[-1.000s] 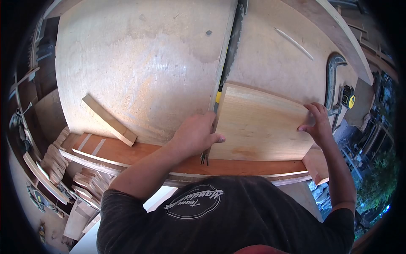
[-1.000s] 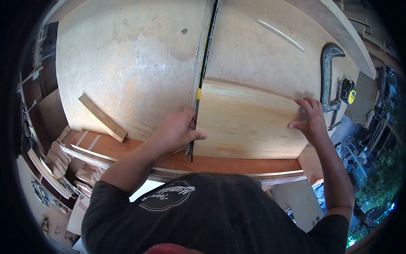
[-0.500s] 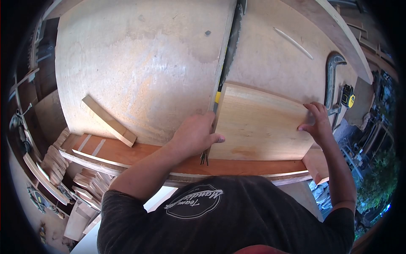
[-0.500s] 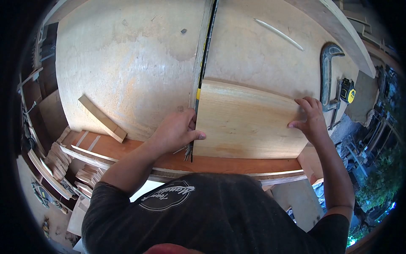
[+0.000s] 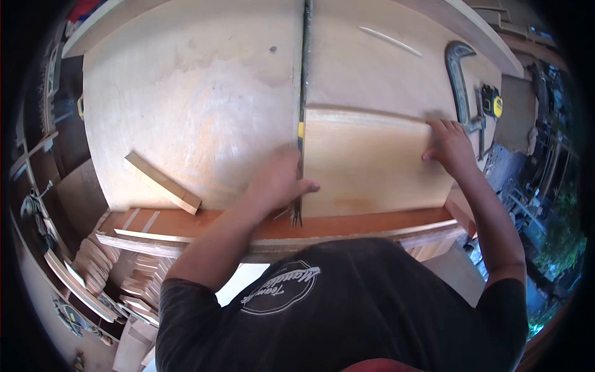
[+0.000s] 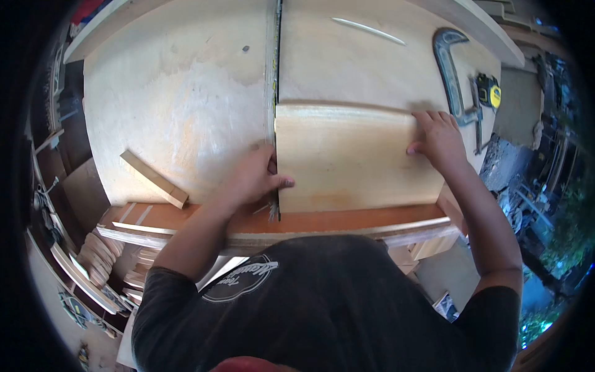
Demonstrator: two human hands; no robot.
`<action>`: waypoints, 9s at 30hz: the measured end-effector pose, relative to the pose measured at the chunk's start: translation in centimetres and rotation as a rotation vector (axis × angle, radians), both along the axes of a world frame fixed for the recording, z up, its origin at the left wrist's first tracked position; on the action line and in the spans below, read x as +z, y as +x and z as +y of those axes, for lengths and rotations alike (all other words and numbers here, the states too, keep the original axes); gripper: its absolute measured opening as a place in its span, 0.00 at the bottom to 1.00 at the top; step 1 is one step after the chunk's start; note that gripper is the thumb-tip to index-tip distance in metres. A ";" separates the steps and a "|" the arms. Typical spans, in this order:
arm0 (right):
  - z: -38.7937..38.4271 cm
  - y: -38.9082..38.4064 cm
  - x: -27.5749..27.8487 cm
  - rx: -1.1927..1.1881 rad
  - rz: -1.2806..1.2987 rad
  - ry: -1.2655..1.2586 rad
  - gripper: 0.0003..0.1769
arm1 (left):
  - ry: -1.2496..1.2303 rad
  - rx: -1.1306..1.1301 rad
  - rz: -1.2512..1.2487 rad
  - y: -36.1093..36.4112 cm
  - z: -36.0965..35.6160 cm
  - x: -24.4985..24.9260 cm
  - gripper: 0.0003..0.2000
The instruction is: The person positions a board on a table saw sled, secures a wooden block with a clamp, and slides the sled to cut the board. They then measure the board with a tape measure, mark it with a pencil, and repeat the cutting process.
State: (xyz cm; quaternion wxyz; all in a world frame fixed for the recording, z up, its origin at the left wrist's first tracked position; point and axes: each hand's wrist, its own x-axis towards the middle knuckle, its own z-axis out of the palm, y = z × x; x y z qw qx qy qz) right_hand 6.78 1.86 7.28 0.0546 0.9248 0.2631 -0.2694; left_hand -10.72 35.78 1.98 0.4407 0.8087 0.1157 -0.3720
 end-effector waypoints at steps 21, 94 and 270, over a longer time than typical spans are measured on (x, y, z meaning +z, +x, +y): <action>-2.1 -3.0 -1.8 -0.139 -0.181 0.111 0.40 | -0.075 -0.059 -0.091 0.9 0.2 0.0 0.20; -30.6 1.0 4.5 0.174 1.043 0.464 0.61 | 0.590 -0.639 -0.514 8.9 -23.9 4.5 0.08; -22.6 -32.9 -1.2 -0.363 -0.469 0.822 0.26 | -0.533 -0.855 0.093 15.5 -38.4 2.2 0.22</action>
